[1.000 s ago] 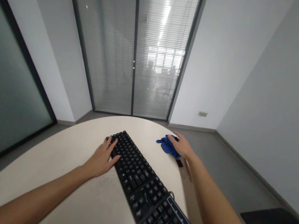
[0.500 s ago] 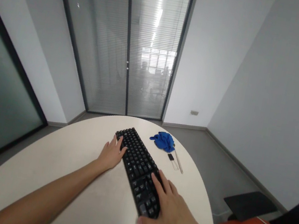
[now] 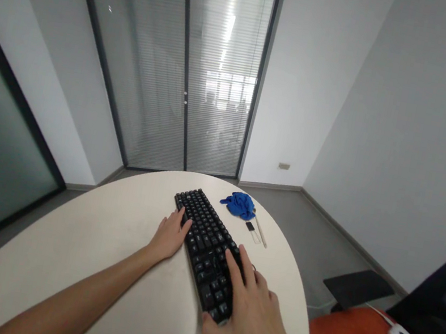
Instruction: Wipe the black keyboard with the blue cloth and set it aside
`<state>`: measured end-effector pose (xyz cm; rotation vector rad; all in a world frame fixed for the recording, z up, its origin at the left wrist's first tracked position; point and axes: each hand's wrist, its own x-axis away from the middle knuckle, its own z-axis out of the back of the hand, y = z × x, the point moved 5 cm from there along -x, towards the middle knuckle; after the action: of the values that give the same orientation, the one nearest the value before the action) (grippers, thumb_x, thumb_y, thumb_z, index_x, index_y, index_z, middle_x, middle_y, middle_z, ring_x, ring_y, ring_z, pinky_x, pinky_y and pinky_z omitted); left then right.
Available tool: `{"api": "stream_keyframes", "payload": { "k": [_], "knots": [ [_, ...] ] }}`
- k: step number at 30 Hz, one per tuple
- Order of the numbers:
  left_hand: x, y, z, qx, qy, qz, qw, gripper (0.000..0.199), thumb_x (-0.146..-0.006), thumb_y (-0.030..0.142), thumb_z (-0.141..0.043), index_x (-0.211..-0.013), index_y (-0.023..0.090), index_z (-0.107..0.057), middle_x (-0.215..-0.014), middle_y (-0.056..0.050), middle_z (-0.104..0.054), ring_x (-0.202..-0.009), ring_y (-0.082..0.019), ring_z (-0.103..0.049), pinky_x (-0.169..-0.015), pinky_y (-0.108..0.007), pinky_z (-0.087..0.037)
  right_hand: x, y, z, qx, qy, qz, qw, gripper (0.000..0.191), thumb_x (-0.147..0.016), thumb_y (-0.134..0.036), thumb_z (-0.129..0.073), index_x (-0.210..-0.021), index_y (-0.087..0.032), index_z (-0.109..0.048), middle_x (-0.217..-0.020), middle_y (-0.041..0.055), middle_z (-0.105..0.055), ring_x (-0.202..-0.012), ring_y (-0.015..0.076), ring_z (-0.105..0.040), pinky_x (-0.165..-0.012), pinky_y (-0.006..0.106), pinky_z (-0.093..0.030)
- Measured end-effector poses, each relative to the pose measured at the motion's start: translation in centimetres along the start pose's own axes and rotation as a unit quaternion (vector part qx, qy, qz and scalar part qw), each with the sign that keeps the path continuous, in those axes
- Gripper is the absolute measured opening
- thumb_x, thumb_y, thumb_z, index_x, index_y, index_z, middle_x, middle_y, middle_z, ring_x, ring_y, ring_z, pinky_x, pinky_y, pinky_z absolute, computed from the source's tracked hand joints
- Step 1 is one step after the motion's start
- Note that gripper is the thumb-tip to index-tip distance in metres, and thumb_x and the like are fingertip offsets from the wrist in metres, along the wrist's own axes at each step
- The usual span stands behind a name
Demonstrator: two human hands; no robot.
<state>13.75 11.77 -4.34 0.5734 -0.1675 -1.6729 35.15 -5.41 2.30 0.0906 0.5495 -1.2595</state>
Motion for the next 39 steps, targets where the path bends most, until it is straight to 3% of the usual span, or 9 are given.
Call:
{"api": "stream_keyframes", "payload": {
  "k": [9, 13, 17, 22, 25, 28, 30, 35, 39],
  "knots": [
    [-1.2, 0.6, -0.1, -0.011, -0.096, -0.073, 0.993, 0.080, -0.097, 0.061, -0.024, -0.154, 0.005, -0.018, -0.159, -0.019, -0.024, -0.148, -0.033, -0.022, -0.120, -0.052, -0.016, 2.7, -0.7, -2.9, 0.062, 0.032, -0.018, 0.997, 0.098, -0.065, -0.043, -0.071, -0.153, -0.032, -0.029, -0.158, 0.0117, -0.032, -0.108, 0.0484, -0.060, -0.066, 0.059, -0.057],
    [-1.9, 1.7, -0.7, -0.020, -0.138, -0.114, 0.984, 0.075, -0.098, 0.058, -0.022, -0.154, 0.008, -0.020, -0.160, -0.017, -0.023, -0.149, -0.032, -0.019, -0.120, -0.053, -0.016, 1.8, 0.2, -2.7, 0.071, 0.025, -0.041, 0.996, 0.082, -0.071, -0.043, -0.067, -0.148, -0.030, -0.040, -0.157, 0.0107, -0.035, -0.115, 0.0462, -0.058, -0.073, 0.058, -0.058],
    [-0.7, 2.6, -0.8, -0.041, -0.159, -0.167, 0.972, 0.070, -0.099, 0.055, -0.020, -0.155, 0.013, -0.022, -0.161, -0.012, -0.023, -0.150, -0.030, -0.017, -0.121, -0.051, -0.015, 0.0, 1.4, -2.4, 0.086, -0.004, -0.086, 0.992, 0.072, -0.076, -0.044, -0.063, -0.144, -0.026, -0.048, -0.157, 0.0102, -0.035, -0.118, 0.0426, -0.057, -0.084, 0.057, -0.056],
    [1.8, 1.2, 0.7, -0.067, -0.157, -0.145, 0.975, 0.070, -0.100, 0.055, -0.018, -0.153, 0.010, -0.028, -0.162, -0.012, -0.020, -0.150, -0.028, -0.015, -0.122, -0.048, -0.016, -1.2, 2.4, -2.5, 0.104, -0.076, -0.130, 0.983, 0.079, -0.080, -0.049, -0.057, -0.151, -0.017, -0.040, -0.161, 0.0105, -0.027, -0.122, 0.0398, -0.054, -0.094, 0.052, -0.052],
    [3.4, -0.9, 2.3, -0.076, -0.156, -0.126, 0.977, 0.069, -0.100, 0.055, -0.022, -0.153, 0.010, -0.030, -0.162, -0.013, -0.020, -0.151, -0.028, -0.014, -0.122, -0.046, -0.016, -2.0, 2.3, -2.6, 0.119, -0.087, -0.135, 0.980, 0.086, -0.079, -0.055, -0.058, -0.152, -0.016, -0.038, -0.161, 0.0107, -0.025, -0.129, 0.0444, -0.047, -0.101, 0.056, -0.045],
    [4.9, -3.1, 3.9, -0.088, -0.158, -0.101, 0.978, 0.070, -0.099, 0.055, -0.026, -0.153, 0.011, -0.030, -0.162, -0.014, -0.019, -0.150, -0.028, -0.014, -0.122, -0.046, -0.016, -4.0, 0.5, -2.8, 0.127, -0.072, -0.118, 0.982, 0.090, -0.077, -0.061, -0.060, -0.152, -0.016, -0.039, -0.160, 0.0113, -0.028, -0.140, 0.0478, -0.030, -0.110, 0.062, -0.031],
    [5.8, -4.5, 4.8, -0.093, -0.151, -0.083, 0.981, 0.070, -0.098, 0.056, -0.029, -0.153, 0.012, -0.031, -0.162, -0.014, -0.019, -0.150, -0.030, -0.015, -0.122, -0.047, -0.017, -5.9, -2.2, -3.6, 0.088, -0.082, -0.067, 0.990, 0.083, -0.084, -0.059, -0.055, -0.152, -0.014, -0.038, -0.159, 0.0128, -0.031, -0.145, 0.0396, -0.027, -0.115, 0.054, -0.028],
    [7.6, -6.8, 6.3, -0.096, -0.108, -0.073, 0.987, 0.065, -0.098, 0.056, -0.032, -0.151, 0.018, -0.038, -0.161, -0.013, -0.025, -0.149, -0.031, -0.019, -0.120, -0.050, -0.020, -9.5, -9.2, -8.0, -0.002, -0.145, 0.007, 0.989, 0.072, -0.093, -0.055, -0.046, -0.148, -0.010, -0.042, -0.155, 0.0178, -0.036, -0.146, 0.0351, -0.027, -0.117, 0.049, -0.024],
    [8.0, -7.4, 6.8, -0.085, -0.101, -0.096, 0.987, 0.059, -0.099, 0.051, -0.035, -0.149, 0.019, -0.041, -0.160, -0.011, -0.029, -0.149, -0.030, -0.022, -0.121, -0.048, -0.021, -9.7, -11.1, -11.4, -0.035, -0.170, 0.017, 0.985, 0.071, -0.096, -0.059, -0.036, -0.150, -0.013, -0.041, -0.157, 0.0164, -0.034, -0.147, 0.0347, -0.025, -0.118, 0.050, -0.020]
  ]
}}
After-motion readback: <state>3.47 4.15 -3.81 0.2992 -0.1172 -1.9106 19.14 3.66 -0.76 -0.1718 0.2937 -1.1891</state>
